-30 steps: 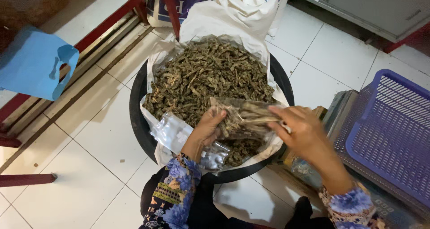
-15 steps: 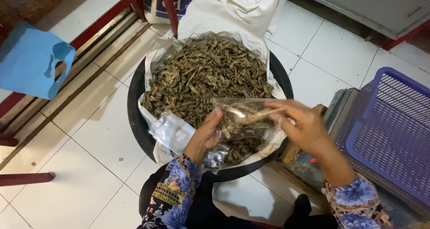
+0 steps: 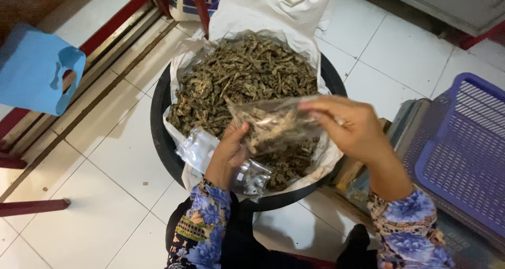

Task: The person sits on the floor beside a large basin of dried shrimp, fills a clear plastic bag by hand, presses the contents down, and places the bag on a weighing scale to check the weight. They then seal the filled bag and set it aside with other packed bags.

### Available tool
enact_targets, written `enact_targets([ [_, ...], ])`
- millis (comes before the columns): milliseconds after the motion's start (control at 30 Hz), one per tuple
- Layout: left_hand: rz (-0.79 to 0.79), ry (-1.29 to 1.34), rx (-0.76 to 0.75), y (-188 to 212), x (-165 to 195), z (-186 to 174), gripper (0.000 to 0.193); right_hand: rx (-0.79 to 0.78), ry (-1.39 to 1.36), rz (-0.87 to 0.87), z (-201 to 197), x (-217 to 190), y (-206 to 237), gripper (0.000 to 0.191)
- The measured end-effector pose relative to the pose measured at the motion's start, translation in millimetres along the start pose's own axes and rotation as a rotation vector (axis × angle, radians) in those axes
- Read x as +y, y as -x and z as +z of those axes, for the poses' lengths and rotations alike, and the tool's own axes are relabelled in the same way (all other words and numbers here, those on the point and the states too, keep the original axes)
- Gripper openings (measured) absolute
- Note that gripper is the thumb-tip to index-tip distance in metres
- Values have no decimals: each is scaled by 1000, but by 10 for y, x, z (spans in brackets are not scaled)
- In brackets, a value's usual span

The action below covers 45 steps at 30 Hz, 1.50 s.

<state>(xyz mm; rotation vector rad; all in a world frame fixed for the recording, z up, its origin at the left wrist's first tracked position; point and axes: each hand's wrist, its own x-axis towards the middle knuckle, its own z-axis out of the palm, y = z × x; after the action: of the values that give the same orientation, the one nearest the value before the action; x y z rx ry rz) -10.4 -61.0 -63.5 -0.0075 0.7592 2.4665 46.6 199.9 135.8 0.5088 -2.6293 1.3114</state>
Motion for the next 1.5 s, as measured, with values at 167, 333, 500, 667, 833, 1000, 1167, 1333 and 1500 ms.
enact_targets([
  [167, 154, 105, 66, 108, 261, -99, 53, 556, -535, 81, 358, 565, 33, 12],
  [333, 216, 232, 154, 193, 430, -143, 51, 353, -145, 452, 1521, 1725, -159, 15],
  [500, 280, 268, 134, 239, 538, -103, 56, -81, 283, 342, 2730, 2256, -99, 31],
  [667, 292, 283, 253, 243, 608, -13, 69, -122, 643, 330, 3038, 2180, -189, 43],
  [833, 303, 259, 195, 276, 634, 90, 75, -86, 686, 259, 3004, 2193, -311, 32],
  [1000, 310, 242, 191, 262, 640, 146, 77, -115, 694, 143, 3018, 2338, -290, 37],
  [1167, 315, 237, 204, 246, 622, 113, 73, -250, 632, 302, 2984, 2393, -300, 31],
  [1333, 321, 253, 225, 237, 609, 36, 67, -329, 384, 613, 2842, 2373, -294, 33],
  [1500, 324, 275, 188, 223, 617, 13, 66, -282, 313, 622, 2640, 2293, -105, 33],
])
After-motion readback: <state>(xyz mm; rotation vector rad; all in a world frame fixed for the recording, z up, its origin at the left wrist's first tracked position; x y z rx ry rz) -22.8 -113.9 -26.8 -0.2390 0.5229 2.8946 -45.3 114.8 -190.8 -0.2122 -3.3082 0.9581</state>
